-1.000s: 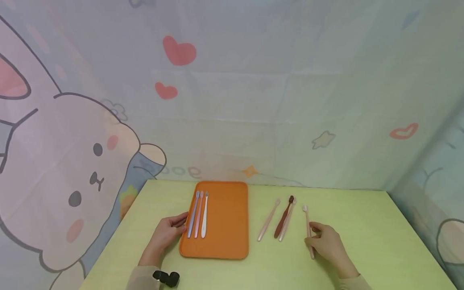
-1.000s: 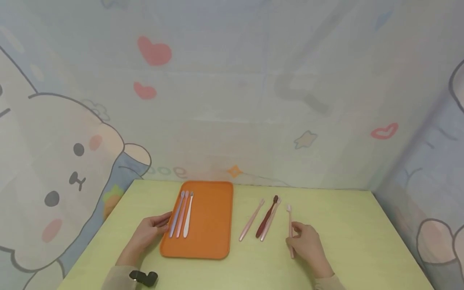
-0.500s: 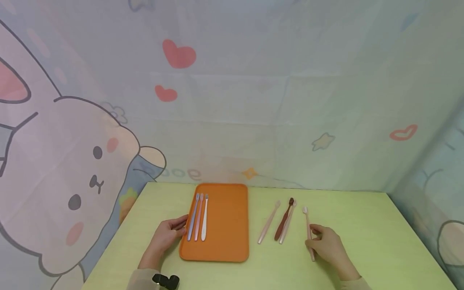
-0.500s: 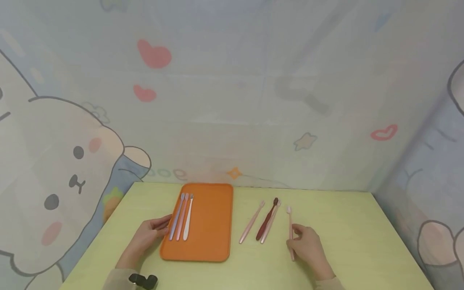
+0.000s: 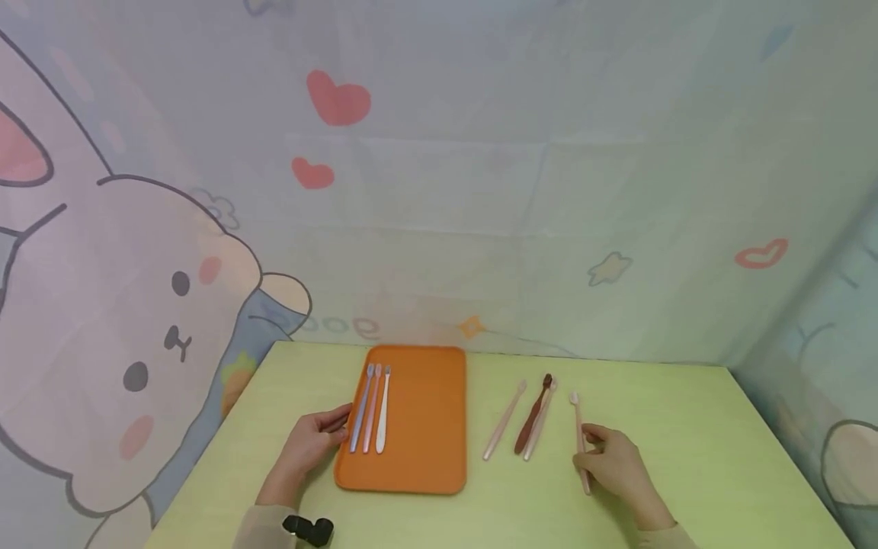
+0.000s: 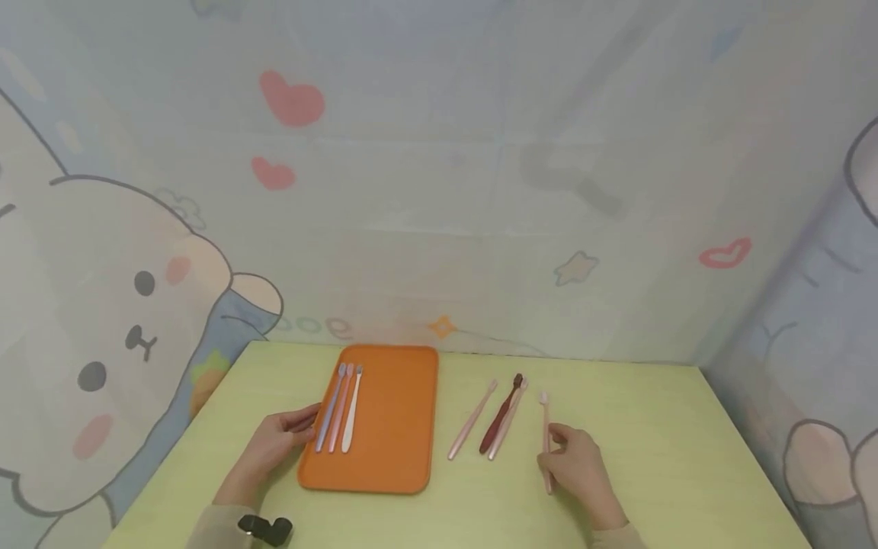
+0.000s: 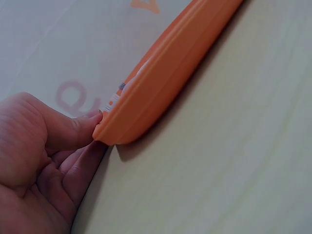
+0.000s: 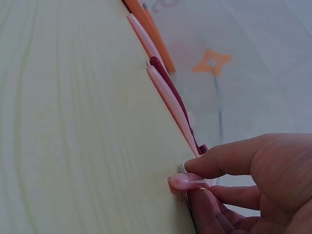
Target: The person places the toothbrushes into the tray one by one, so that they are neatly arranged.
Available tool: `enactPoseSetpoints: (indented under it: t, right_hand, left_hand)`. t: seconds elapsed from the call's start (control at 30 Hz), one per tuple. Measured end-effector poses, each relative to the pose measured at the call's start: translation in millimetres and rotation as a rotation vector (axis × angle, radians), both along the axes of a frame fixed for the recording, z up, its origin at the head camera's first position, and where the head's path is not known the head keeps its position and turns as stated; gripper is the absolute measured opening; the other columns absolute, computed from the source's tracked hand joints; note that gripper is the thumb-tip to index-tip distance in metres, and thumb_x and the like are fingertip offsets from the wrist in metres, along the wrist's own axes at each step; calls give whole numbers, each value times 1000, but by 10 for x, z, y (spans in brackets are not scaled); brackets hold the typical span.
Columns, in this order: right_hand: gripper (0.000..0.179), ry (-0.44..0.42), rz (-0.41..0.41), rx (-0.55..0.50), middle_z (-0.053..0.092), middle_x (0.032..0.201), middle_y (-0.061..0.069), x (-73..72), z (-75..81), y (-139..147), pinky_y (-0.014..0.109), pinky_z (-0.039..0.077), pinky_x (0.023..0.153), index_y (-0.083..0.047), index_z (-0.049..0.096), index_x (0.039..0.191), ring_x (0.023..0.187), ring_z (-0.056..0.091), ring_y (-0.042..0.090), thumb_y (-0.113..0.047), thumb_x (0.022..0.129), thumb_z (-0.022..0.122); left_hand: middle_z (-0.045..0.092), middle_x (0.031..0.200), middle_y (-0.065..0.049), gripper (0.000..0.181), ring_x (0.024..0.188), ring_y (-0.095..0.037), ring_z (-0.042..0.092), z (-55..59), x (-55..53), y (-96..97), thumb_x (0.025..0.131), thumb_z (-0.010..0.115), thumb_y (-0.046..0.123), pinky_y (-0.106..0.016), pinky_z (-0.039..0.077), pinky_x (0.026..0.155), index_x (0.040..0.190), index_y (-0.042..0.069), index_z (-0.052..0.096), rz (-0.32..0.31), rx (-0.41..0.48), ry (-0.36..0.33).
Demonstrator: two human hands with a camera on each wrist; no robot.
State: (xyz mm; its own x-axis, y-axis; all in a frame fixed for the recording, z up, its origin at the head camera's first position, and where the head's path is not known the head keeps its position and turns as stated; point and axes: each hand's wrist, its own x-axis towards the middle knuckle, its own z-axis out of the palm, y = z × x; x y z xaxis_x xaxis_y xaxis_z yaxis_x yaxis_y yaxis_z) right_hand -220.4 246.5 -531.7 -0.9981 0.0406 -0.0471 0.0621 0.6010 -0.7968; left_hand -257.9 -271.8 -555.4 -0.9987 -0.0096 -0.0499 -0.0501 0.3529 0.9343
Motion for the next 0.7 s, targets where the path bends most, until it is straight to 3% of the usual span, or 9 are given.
enactPoseSetpoints:
  t: [0.1,0.23,0.33,0.53,0.7]
  right_hand:
    - [67,1,-6,0,67,132,30,-8,16,-2,29,60,62,14,58,143,84,72,18,-2,81,80]
    - [68,5,-6,-5,66,132,30,-37,39,-6,30,60,62,15,58,143,84,71,18,-1,80,78]
    - [68,11,3,-3,67,129,28,-45,34,-17,29,60,62,15,58,142,83,71,18,-1,80,79]
    - [67,17,-2,-4,68,128,27,-22,25,-31,29,60,61,15,58,141,80,71,17,0,80,79]
    - [67,-6,-13,-55,67,129,27,25,29,-29,31,61,57,16,57,142,73,71,18,4,79,76]
  left_hand:
    - [64,143,-25,51,140,-39,57,28,-27,-1,97,67,-6,-51,46,115,147,-5,61,-10,-11,0]
    - [62,145,-25,51,142,-39,55,78,-52,-12,99,67,-5,-47,47,114,149,-5,58,-29,-10,2]
    - [62,146,-23,51,141,-38,55,77,-34,-40,99,67,-4,-43,49,112,149,-4,59,-27,-3,-7]
    - [63,145,-22,51,142,-37,54,26,-20,-55,99,68,-3,-47,44,116,149,-3,60,-24,-25,-21]
    - [62,146,-23,51,141,-38,55,1,-6,-25,98,69,-4,-43,48,113,149,-5,59,-23,-16,-27]
